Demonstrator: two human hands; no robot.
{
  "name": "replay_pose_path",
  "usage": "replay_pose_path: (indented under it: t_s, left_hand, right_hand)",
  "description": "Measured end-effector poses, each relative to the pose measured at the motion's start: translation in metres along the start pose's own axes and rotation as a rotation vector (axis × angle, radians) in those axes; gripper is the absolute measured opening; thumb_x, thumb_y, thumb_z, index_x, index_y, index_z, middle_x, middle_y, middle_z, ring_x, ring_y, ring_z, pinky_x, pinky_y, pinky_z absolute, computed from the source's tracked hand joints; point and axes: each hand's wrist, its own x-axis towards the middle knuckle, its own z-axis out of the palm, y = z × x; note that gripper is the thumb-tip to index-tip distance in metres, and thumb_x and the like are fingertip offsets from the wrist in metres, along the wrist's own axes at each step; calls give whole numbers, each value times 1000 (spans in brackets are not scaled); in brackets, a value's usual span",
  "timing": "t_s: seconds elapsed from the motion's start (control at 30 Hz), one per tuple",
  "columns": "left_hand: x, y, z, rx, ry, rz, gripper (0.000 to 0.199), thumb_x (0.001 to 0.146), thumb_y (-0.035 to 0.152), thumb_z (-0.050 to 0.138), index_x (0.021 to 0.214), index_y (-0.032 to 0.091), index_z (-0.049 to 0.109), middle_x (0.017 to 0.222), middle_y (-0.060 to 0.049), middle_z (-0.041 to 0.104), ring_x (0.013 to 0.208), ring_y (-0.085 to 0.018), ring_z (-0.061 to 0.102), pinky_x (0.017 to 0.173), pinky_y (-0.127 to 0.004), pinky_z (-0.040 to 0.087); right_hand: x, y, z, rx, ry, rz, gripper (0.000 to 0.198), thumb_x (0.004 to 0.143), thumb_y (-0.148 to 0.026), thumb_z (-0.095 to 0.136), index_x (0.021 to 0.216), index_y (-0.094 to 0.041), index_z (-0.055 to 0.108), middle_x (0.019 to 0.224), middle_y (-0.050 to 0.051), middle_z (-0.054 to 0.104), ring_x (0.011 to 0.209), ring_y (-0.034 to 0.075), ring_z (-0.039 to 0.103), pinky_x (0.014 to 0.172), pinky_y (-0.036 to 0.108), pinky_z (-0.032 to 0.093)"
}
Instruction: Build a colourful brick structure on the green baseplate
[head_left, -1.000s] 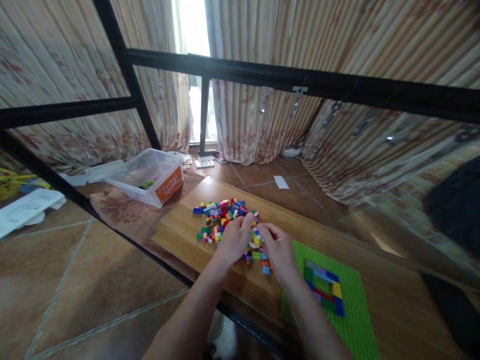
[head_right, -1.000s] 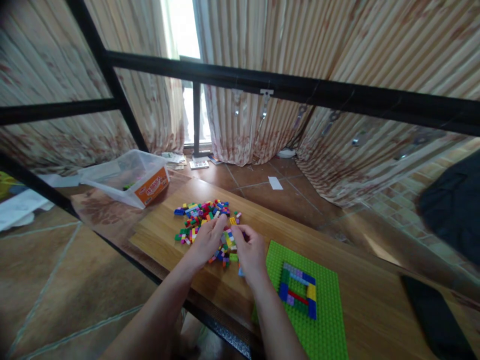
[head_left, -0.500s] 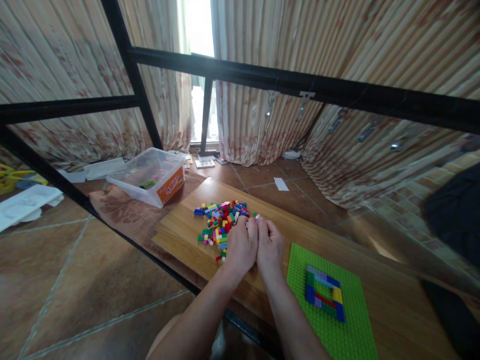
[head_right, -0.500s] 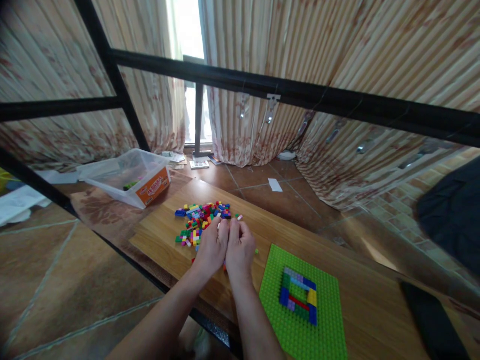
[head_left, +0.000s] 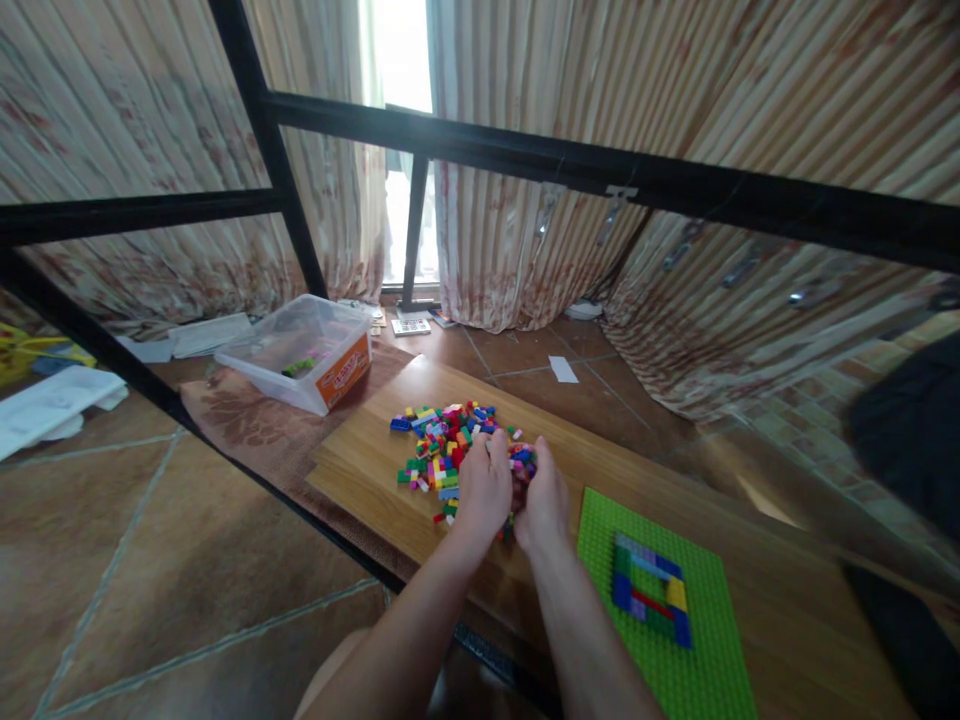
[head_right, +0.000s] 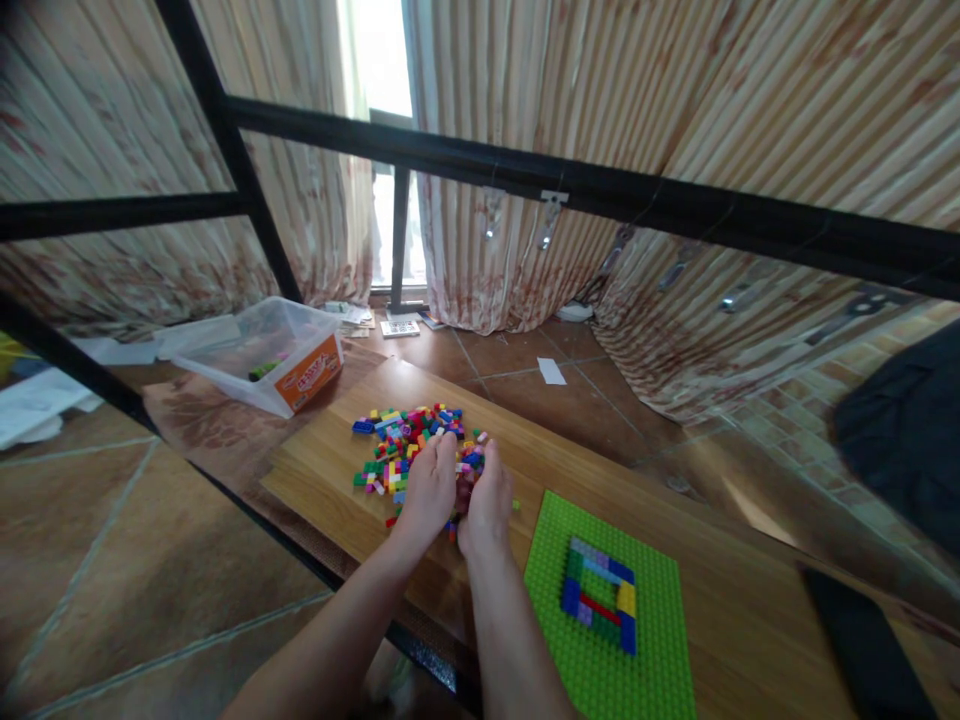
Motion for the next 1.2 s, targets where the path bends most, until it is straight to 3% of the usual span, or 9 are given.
replay_pose_path:
  t_s: [0.13, 0.3, 0.53, 0.67, 0.8, 1.0, 1.2]
  left_hand:
    - [1, -3, 5, 120, -51, -14, 28, 94, 39, 35, 85, 19, 53, 79, -5, 64, 75, -19, 60, 68, -28, 41]
    - [4, 0, 1, 166, -86, -10, 27, 92, 37, 41, 88, 19, 60, 86, -7, 68, 82, -20, 63, 73, -29, 43]
    - [13, -2, -11, 229, -120, 43, 25, 89, 28, 43, 80, 19, 65, 79, -3, 69, 77, -17, 62, 70, -26, 42]
    - [15, -1, -14, 226, -84, 99, 27, 89, 24, 41, 76, 18, 65, 75, -1, 67, 72, -15, 60, 68, -24, 40]
    - [15, 1, -15, 148, -67, 122, 27, 88, 24, 43, 81, 18, 68, 78, -1, 69, 74, -15, 60, 71, -24, 41]
    - [24, -2, -25, -6, 31, 151, 24, 85, 29, 50, 81, 16, 70, 77, -2, 69, 75, -16, 60, 71, -25, 42]
    - [39, -8, -52, -263, 232, 16, 22, 75, 33, 59, 78, 14, 70, 71, -2, 68, 67, -15, 58, 64, -24, 43]
  right_hand:
    - [14, 14, 1, -108, -39, -145, 37, 72, -55, 59, 71, -18, 62, 62, -2, 64, 57, 13, 56, 52, 23, 39]
    - [31, 23, -11, -471, -42, -364, 46, 80, -59, 47, 77, -18, 68, 70, 4, 69, 67, 17, 59, 60, 26, 41]
    - [37, 11, -31, -853, -208, -368, 51, 89, -55, 35, 79, -19, 70, 63, 4, 67, 60, 19, 60, 56, 27, 40]
    - [34, -3, -37, -895, -280, -282, 49, 90, -53, 33, 93, -20, 70, 63, 2, 67, 46, 16, 57, 48, 26, 38]
    - [24, -18, -46, -880, -232, -343, 47, 89, -50, 36, 106, -20, 68, 68, 3, 69, 45, 15, 56, 50, 26, 41]
    - [10, -27, -63, -820, -107, -455, 48, 88, -51, 39, 102, -17, 70, 80, 6, 71, 50, 14, 57, 56, 27, 43]
    - [5, -22, -69, -987, -123, -509, 33, 83, -41, 50, 94, -19, 71, 91, 7, 71, 68, 18, 61, 65, 30, 44]
